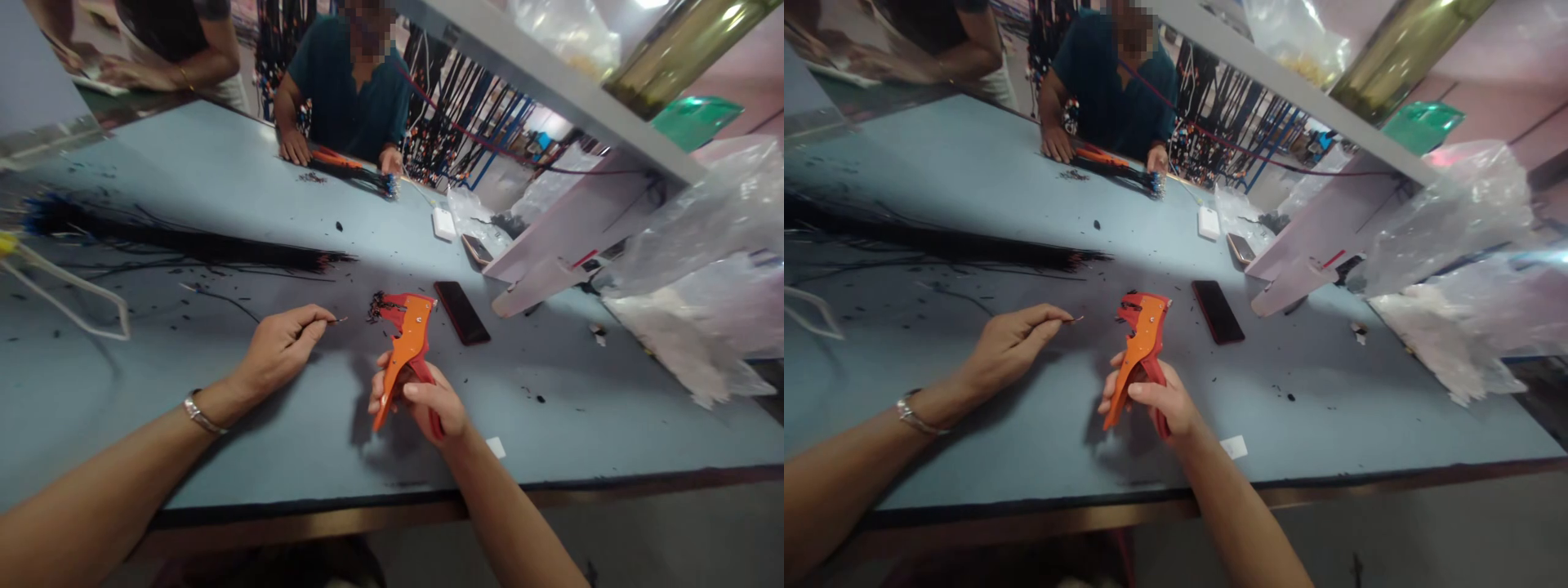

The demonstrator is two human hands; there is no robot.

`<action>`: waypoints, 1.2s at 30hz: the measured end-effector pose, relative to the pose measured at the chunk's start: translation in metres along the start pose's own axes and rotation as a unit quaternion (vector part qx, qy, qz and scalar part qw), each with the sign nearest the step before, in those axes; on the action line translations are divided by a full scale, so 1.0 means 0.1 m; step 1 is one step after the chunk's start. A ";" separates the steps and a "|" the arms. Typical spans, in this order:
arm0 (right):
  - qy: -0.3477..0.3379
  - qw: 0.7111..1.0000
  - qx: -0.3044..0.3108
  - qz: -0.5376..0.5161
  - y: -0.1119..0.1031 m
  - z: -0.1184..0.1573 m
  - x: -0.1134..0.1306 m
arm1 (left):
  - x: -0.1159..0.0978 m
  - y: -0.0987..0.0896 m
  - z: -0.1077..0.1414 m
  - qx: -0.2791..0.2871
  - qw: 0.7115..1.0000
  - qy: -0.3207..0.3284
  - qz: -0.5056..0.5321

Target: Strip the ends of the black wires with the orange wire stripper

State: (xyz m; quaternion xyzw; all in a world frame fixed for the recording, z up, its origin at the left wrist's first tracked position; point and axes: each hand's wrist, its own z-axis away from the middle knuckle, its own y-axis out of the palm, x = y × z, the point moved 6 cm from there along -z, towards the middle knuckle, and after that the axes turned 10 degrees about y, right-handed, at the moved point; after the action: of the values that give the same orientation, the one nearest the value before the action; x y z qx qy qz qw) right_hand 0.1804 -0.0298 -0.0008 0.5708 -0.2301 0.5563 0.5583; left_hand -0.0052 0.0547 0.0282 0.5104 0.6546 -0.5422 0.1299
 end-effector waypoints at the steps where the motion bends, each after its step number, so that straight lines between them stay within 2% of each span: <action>1: 0.001 1.000 0.002 0.008 0.00 0.00 0.00 | 0.01 -0.01 -0.01 -0.002 1.000 -0.008 0.006; 4: -0.011 0.999 -0.009 0.047 -0.03 0.02 0.04 | 0.03 0.00 -0.02 -0.008 0.998 -0.036 0.045; 6: -0.041 0.990 -0.048 0.129 -0.08 0.06 0.12 | 0.05 0.03 -0.02 -0.013 0.993 -0.062 0.103; 7: -0.062 0.975 -0.083 0.198 -0.11 0.09 0.18 | 0.07 0.05 -0.01 -0.016 0.987 -0.078 0.140; 8: -0.086 0.948 -0.127 0.278 -0.14 0.12 0.24 | 0.09 0.07 0.00 -0.021 0.980 -0.096 0.175; 9: -0.113 0.909 -0.174 0.361 -0.15 0.15 0.29 | 0.10 0.08 0.01 -0.026 0.972 -0.115 0.206; 11: -0.162 0.813 -0.244 0.503 -0.14 0.19 0.38 | 0.12 0.10 0.03 -0.036 0.958 -0.145 0.244; 13: -0.199 0.736 -0.264 0.591 -0.08 0.20 0.39 | 0.12 0.10 0.03 -0.040 0.953 -0.154 0.258; 15: -0.224 0.691 -0.258 0.637 -0.01 0.18 0.37 | 0.11 0.10 0.04 -0.035 0.953 -0.147 0.262; 18: -0.237 0.665 -0.241 0.666 0.08 0.16 0.32 | 0.11 0.11 0.05 -0.036 0.955 -0.132 0.265; 23: -0.244 0.654 -0.226 0.680 0.18 0.15 0.29 | 0.11 0.12 0.07 -0.039 0.952 -0.131 0.275; 26: -0.243 0.664 -0.223 0.671 0.18 0.14 0.28 | 0.06 0.13 0.07 -0.040 0.952 -0.125 0.277; 28: -0.238 0.695 -0.216 0.644 0.16 0.14 0.29 | 0.03 0.13 0.06 -0.039 0.953 -0.124 0.273; 30: -0.219 0.762 -0.202 0.576 0.12 0.14 0.30 | 0.02 0.12 0.06 -0.038 0.957 -0.121 0.259; 33: -0.128 0.919 -0.126 0.351 0.06 0.10 0.23 | 0.00 0.06 0.06 -0.050 0.975 -0.097 0.191; 34: -0.089 0.960 -0.086 0.252 0.07 0.08 0.18 | -0.01 0.03 0.06 -0.059 0.982 -0.085 0.156; 35: -0.054 0.986 -0.046 0.154 0.08 0.06 0.14 | -0.02 0.01 0.06 -0.066 0.988 -0.072 0.119; 36: -0.026 0.997 -0.014 0.069 0.10 0.04 0.09 | -0.04 -0.02 0.06 -0.072 0.992 -0.060 0.084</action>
State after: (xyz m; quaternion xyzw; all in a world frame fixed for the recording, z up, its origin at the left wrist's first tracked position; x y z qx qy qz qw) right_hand 0.1756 -0.0327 0.0125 0.5603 -0.2906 0.5751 0.5205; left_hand -0.0069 0.0476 0.0299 0.5190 0.6381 -0.5105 0.2508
